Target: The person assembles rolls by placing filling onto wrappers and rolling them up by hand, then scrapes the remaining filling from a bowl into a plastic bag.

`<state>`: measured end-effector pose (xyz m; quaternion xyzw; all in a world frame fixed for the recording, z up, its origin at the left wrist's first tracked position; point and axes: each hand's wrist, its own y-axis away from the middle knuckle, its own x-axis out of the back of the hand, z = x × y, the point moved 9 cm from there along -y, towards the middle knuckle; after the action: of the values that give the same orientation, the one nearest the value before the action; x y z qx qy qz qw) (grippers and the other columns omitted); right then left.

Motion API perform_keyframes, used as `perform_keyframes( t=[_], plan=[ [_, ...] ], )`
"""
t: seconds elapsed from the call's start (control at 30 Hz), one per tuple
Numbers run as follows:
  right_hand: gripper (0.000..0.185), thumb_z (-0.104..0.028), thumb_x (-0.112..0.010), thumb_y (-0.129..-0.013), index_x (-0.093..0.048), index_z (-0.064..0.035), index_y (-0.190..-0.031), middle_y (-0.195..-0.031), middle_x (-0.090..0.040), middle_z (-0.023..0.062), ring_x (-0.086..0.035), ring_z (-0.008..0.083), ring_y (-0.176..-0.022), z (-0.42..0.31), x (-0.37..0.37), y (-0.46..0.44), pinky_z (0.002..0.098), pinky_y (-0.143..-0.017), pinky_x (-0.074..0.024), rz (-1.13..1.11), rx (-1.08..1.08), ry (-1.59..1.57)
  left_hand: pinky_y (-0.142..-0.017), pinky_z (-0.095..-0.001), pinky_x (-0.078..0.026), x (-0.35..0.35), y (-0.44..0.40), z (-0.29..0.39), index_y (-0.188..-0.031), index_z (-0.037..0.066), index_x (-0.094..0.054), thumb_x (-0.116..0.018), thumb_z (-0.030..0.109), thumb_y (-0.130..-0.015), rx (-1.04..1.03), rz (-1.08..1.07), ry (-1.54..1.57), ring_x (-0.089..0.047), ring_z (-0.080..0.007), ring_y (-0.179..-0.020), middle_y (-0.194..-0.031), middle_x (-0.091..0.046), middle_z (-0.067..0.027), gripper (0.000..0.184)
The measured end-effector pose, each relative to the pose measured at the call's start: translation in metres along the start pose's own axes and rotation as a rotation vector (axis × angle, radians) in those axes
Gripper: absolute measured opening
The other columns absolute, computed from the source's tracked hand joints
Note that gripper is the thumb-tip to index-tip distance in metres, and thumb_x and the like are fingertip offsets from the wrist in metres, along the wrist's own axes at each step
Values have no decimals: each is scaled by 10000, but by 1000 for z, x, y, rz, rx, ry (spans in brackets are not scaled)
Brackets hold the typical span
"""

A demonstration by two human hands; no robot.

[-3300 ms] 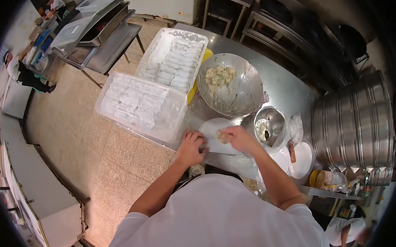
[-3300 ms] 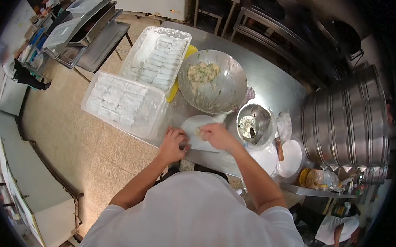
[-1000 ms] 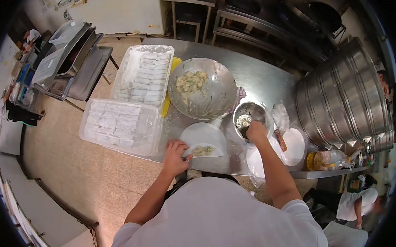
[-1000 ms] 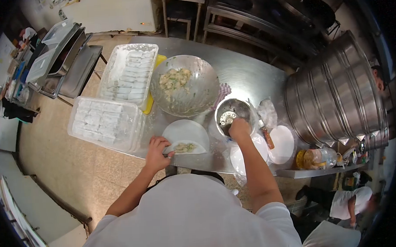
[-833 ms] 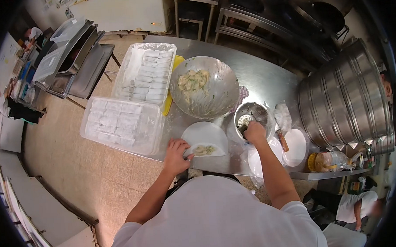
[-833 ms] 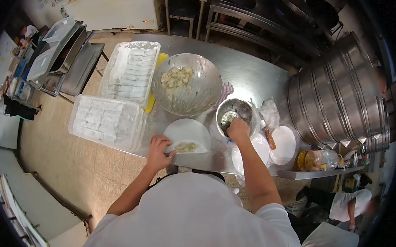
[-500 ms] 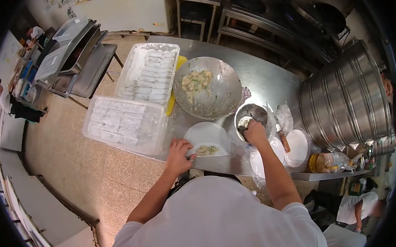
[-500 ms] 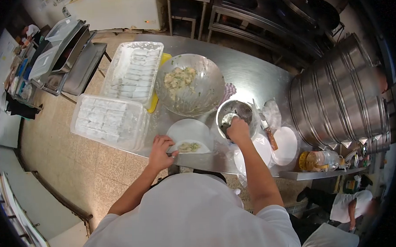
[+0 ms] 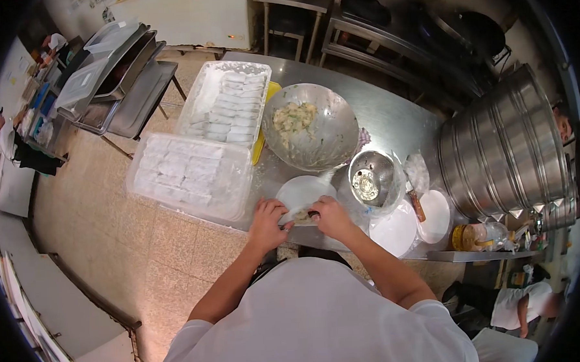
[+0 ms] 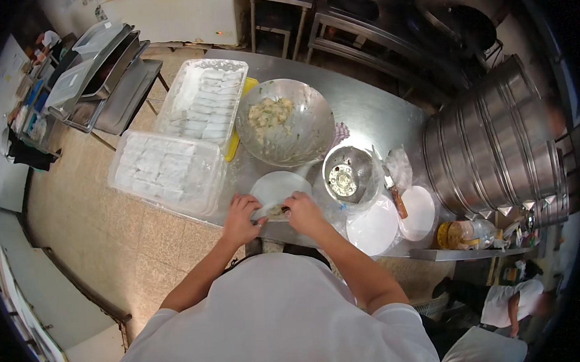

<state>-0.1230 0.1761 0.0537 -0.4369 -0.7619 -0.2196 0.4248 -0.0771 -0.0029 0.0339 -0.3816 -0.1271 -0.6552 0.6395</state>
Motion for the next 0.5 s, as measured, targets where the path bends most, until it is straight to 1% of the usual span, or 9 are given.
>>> perform_keyframes(
  t=[0.1, 0.23, 0.3, 0.33, 0.4, 0.47, 0.5],
  plan=[
    [129, -78, -761, -843, -783, -33, -961, -990, -706, 163, -690, 394, -1034, 13, -7, 3, 497, -913, -576, -7, -58, 66, -1200, -577, -395, 2, 1, 0, -1097, 75, -674, -915, 131, -732, -5, 7, 6, -579, -376, -1245, -1219, -631, -124, 441],
    [126, -76, -744, -852, -798, -45, -961, -985, -717, 162, -693, 395, -1021, 11, -18, 8, 501, -885, -582, -22, 8, 124, -1191, -565, -395, 0, 1, -2, -1096, 64, -677, -911, 127, -738, 0, 15, 52, -575, -394, -1235, -1220, -629, -141, 432],
    [134, -69, -731, -860, -806, -48, -969, -987, -731, 177, -705, 398, -1006, 16, -15, 7, 501, -867, -587, -17, 11, 137, -1232, -580, -367, -1, 3, -3, -1105, 55, -690, -889, 148, -764, 6, -11, 54, -564, -386, -1265, -1231, -633, -136, 406],
    [136, -65, -719, -866, -803, -41, -970, -977, -739, 190, -713, 405, -977, 17, 9, 3, 503, -850, -590, 97, -40, 116, -1252, -588, -353, -2, 1, -5, -1110, 50, -697, -878, 158, -777, 7, -22, 54, -559, -382, -1280, -1237, -635, -133, 394],
    [141, -56, -696, -879, -798, -26, -972, -958, -754, 217, -730, 419, -919, 28, 68, 3, 508, -817, -597, 312, -140, 70, -1251, -591, -353, -5, 0, -7, -1130, 47, -689, -854, 140, -792, 1, -27, 27, -559, -391, -1282, -1250, -629, -142, 387],
    [168, -57, -676, -886, -796, -12, -995, -926, -758, 248, -735, 446, -829, 61, 117, 1, 508, -786, -602, 406, -309, 51, -1228, -589, -369, -9, 6, -6, -1134, 42, -681, -828, 109, -802, 0, -27, 10, -561, -412, -1270, -1253, -627, -154, 369],
    [176, -64, -672, -888, -797, -9, -999, -916, -754, 251, -735, 448, -823, 78, 124, 2, 506, -786, -605, 392, -328, 89, -1206, -585, -385, -9, 5, -6, -1129, 40, -676, -814, 86, -805, -9, -21, 2, -563, -430, -1258, -1249, -627, -162, 356]
  ],
)
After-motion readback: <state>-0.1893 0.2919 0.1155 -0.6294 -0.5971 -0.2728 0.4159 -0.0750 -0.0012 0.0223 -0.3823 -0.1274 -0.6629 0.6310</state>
